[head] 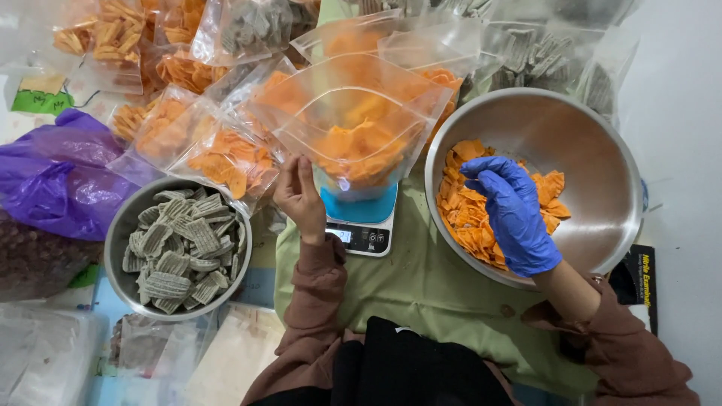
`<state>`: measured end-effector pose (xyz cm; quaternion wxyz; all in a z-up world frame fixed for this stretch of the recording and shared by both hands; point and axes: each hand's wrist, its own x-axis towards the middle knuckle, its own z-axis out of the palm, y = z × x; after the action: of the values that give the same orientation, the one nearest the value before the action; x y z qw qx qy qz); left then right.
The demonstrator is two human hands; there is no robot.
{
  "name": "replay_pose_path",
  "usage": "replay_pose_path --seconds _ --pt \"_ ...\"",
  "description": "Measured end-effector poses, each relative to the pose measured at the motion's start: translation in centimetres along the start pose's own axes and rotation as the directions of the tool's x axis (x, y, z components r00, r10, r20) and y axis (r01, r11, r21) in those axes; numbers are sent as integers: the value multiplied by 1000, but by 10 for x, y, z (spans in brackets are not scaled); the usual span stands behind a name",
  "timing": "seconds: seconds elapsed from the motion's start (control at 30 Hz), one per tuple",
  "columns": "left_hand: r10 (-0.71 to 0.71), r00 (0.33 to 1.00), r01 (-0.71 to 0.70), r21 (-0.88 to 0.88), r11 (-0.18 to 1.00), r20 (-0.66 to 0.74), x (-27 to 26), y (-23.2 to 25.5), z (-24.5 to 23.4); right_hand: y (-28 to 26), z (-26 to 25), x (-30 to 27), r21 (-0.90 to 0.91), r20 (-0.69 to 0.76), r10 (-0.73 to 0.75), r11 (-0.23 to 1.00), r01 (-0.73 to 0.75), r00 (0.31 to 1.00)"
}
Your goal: The person fills plastic bags with orange chips from a bowl, weighs them on a digital scale, and organizes them on a table alongside other bags of food.
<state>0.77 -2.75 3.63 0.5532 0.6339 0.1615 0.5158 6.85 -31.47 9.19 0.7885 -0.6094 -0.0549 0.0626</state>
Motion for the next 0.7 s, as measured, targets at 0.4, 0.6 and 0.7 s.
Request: replay_pose_path --seconds 0.4,0.6,0.7 --pt "4 999 -6 31 1000 49 -18 -39 -23 -8 -74 44 -793 498 341 552 259 797" --pt "13 1000 -13 25 1000 23 -18 -38 -25 8 -110 38 -870 487 600 270 413 634" --pt "-8 999 8 -8 1000 -38 -14 -32 -21 -4 -101 32 -885 456 642 255 389 617"
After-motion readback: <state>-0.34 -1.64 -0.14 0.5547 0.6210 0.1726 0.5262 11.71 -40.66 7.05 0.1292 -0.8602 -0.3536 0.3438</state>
